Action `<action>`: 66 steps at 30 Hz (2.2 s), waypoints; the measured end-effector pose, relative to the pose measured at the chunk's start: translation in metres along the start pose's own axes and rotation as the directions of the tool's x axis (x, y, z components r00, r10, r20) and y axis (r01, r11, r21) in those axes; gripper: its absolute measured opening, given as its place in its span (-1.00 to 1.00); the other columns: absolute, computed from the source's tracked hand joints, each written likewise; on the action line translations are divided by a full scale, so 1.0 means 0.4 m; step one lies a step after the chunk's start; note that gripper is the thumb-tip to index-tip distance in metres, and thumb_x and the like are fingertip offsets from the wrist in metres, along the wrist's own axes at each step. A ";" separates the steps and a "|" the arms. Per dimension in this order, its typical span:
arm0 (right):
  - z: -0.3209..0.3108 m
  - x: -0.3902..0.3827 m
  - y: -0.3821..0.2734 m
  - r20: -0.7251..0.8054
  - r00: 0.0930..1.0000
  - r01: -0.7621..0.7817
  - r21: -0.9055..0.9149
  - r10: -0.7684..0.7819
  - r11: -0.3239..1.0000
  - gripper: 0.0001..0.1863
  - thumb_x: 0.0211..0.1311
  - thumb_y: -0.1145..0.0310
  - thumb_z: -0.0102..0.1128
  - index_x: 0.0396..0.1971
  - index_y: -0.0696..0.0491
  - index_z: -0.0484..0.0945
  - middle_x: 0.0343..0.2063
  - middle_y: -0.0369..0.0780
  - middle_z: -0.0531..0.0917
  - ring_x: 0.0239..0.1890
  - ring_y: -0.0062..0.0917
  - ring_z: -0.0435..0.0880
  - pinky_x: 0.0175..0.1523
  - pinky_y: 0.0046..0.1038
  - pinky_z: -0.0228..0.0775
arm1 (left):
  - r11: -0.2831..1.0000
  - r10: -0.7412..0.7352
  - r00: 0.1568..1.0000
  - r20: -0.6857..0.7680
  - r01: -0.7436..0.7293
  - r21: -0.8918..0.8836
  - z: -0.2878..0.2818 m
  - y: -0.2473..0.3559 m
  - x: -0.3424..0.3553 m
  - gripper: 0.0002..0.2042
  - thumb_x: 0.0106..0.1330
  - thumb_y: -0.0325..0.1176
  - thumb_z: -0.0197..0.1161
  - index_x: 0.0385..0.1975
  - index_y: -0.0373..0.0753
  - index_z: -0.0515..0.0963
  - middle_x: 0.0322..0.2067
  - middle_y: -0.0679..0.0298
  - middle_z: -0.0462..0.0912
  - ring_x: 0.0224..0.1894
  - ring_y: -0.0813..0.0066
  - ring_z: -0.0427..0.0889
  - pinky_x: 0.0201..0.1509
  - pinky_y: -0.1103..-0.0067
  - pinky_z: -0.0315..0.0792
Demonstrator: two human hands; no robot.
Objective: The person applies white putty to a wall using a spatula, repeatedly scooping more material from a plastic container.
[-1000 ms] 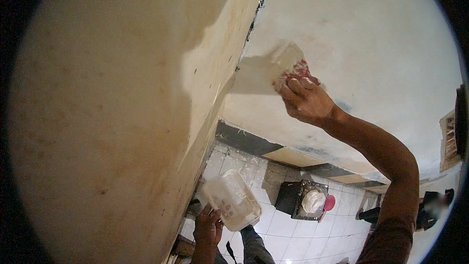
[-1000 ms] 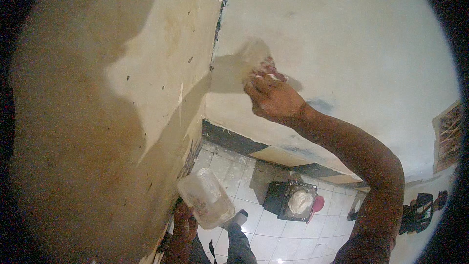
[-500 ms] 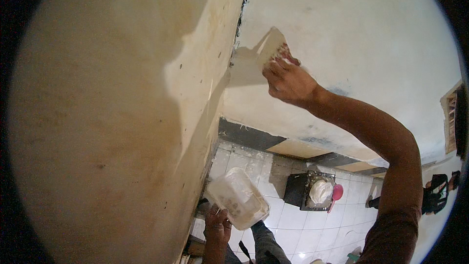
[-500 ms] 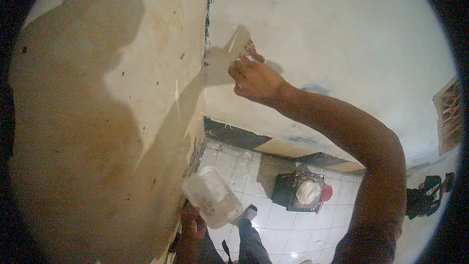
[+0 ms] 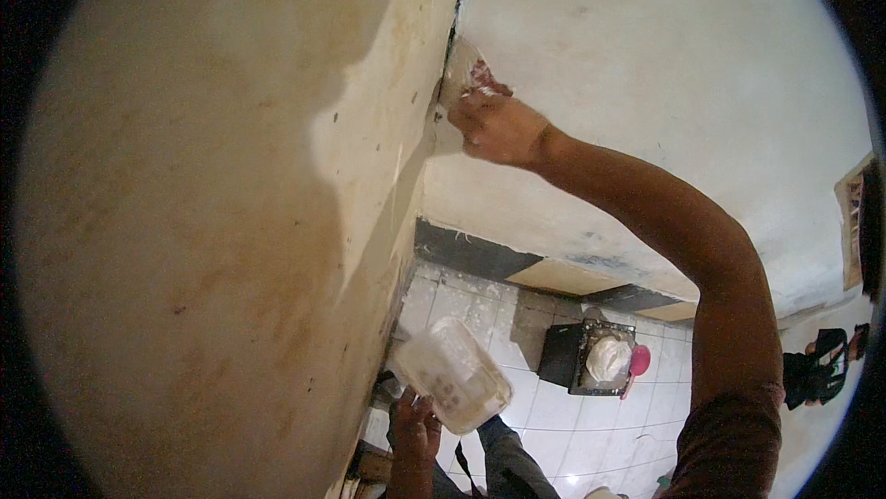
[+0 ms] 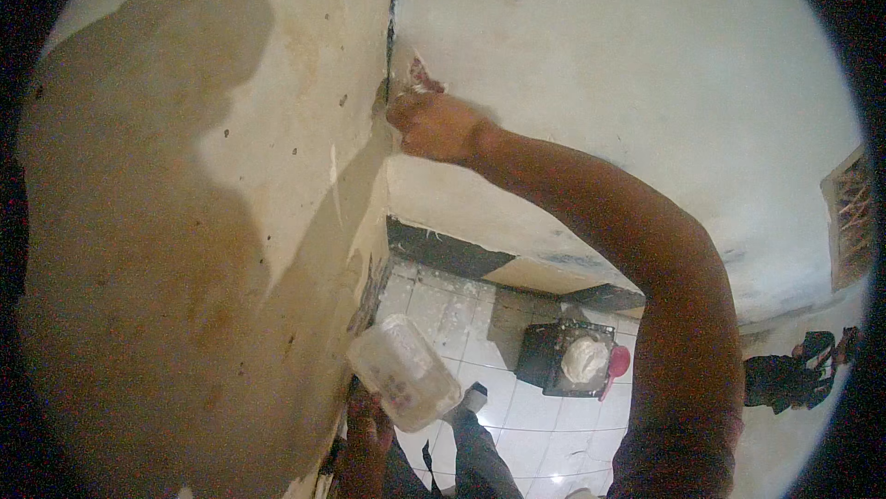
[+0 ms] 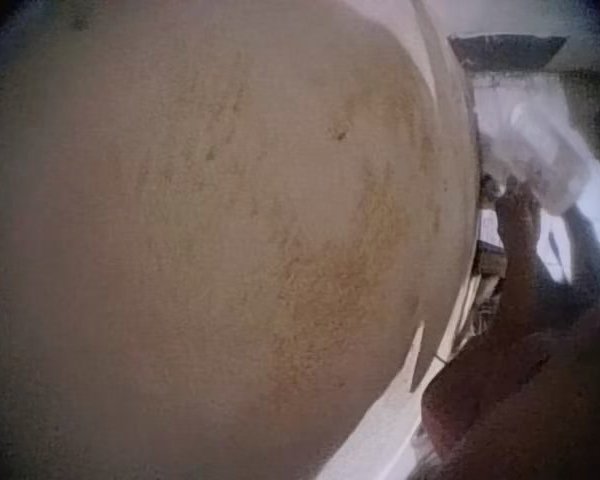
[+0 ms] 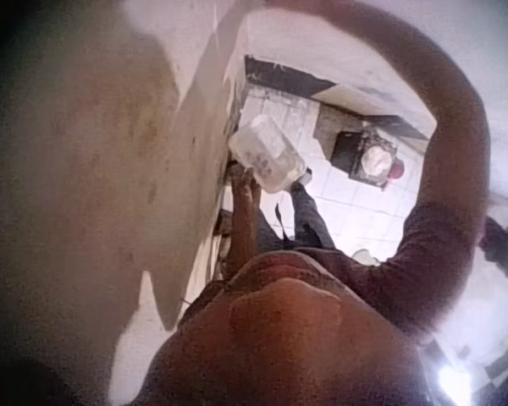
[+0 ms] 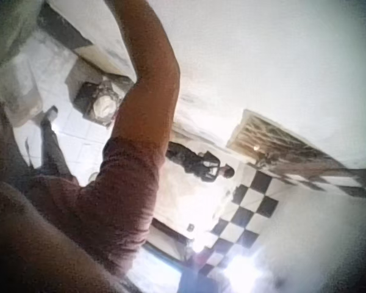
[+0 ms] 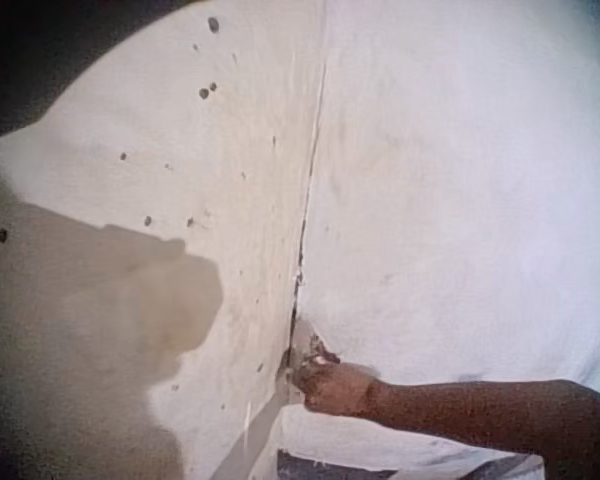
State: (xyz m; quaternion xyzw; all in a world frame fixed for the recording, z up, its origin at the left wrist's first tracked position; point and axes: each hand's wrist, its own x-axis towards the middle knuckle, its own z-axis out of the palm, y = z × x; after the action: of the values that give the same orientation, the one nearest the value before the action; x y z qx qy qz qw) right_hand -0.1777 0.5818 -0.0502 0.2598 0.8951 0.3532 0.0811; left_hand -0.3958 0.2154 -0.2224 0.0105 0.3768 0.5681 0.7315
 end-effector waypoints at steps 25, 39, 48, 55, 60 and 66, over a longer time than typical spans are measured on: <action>-0.130 -0.143 -0.082 -0.079 0.996 -0.012 0.258 0.033 0.966 -0.52 -0.14 0.42 0.18 -0.10 0.19 0.47 -0.13 -0.04 0.50 0.02 -0.24 0.50 0.13 -0.21 0.41 | 1.000 0.016 0.999 -0.034 -0.017 -0.025 -0.021 0.027 -0.052 -0.42 0.03 -0.54 0.28 0.14 -0.38 0.30 0.02 0.11 0.49 0.06 0.21 0.51 0.18 0.29 0.44; 0.011 -0.386 -0.157 -0.103 0.960 -0.243 0.165 0.262 0.956 -0.52 -0.13 0.40 0.23 -0.08 0.11 0.51 0.01 -0.10 0.46 0.05 -0.24 0.48 0.17 -0.14 0.34 | 0.999 -0.005 1.000 -0.027 0.004 -0.050 -0.010 0.006 -0.042 -0.38 0.04 -0.61 0.22 0.19 -0.38 0.22 0.07 0.09 0.44 0.11 0.20 0.47 0.19 0.25 0.43; -0.052 -0.115 -0.172 -0.281 0.852 -0.416 0.151 0.442 0.897 -0.36 -0.04 0.24 0.22 0.12 0.12 0.42 -0.01 -0.09 0.43 -0.07 -0.32 0.55 -0.10 -0.36 0.52 | 0.999 -0.047 0.999 0.015 0.047 -0.025 -0.002 -0.006 -0.043 -0.39 0.07 -0.57 0.21 0.20 -0.41 0.21 0.06 0.07 0.45 0.09 0.22 0.49 0.17 0.29 0.44; 0.364 -0.160 -0.449 -0.112 0.809 -0.571 0.088 0.577 0.816 -0.39 0.16 0.26 0.08 0.21 0.17 0.27 0.02 -0.03 0.43 -0.06 -0.18 0.55 0.01 0.01 0.42 | 0.999 -0.014 1.000 -0.018 0.015 0.046 -0.054 0.010 -0.045 -0.36 0.06 -0.48 0.27 0.19 -0.43 0.21 0.02 0.04 0.46 0.02 0.20 0.53 0.13 0.31 0.47; 0.082 -0.111 -0.404 -0.147 0.745 -0.561 0.391 0.651 0.730 -0.48 -0.02 0.37 0.17 0.04 0.16 0.47 -0.14 -0.12 0.52 -0.25 -0.35 0.61 -0.22 -0.39 0.56 | 1.000 -0.016 1.000 -0.002 0.016 0.004 -0.043 0.049 -0.060 -0.36 0.05 -0.48 0.28 0.18 -0.44 0.20 0.02 0.05 0.46 0.04 0.19 0.51 0.14 0.30 0.46; -0.143 0.021 -0.079 -0.600 0.525 -0.648 0.178 0.604 0.740 -0.77 -0.13 0.40 0.20 -0.37 0.07 0.57 -0.31 -0.20 0.48 -0.39 -0.43 0.58 -0.44 -0.43 0.50 | 0.999 -0.044 0.998 -0.044 0.044 0.013 -0.022 0.045 -0.068 -0.31 0.03 -0.45 0.32 0.20 -0.44 0.17 0.03 0.07 0.45 0.07 0.15 0.48 0.16 0.27 0.43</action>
State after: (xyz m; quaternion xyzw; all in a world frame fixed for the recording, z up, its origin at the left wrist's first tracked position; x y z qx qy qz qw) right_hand -0.2165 0.5329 -0.0289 0.4285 0.7024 0.4535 -0.3426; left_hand -0.4175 0.1953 -0.2063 -0.0050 0.3970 0.5492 0.7354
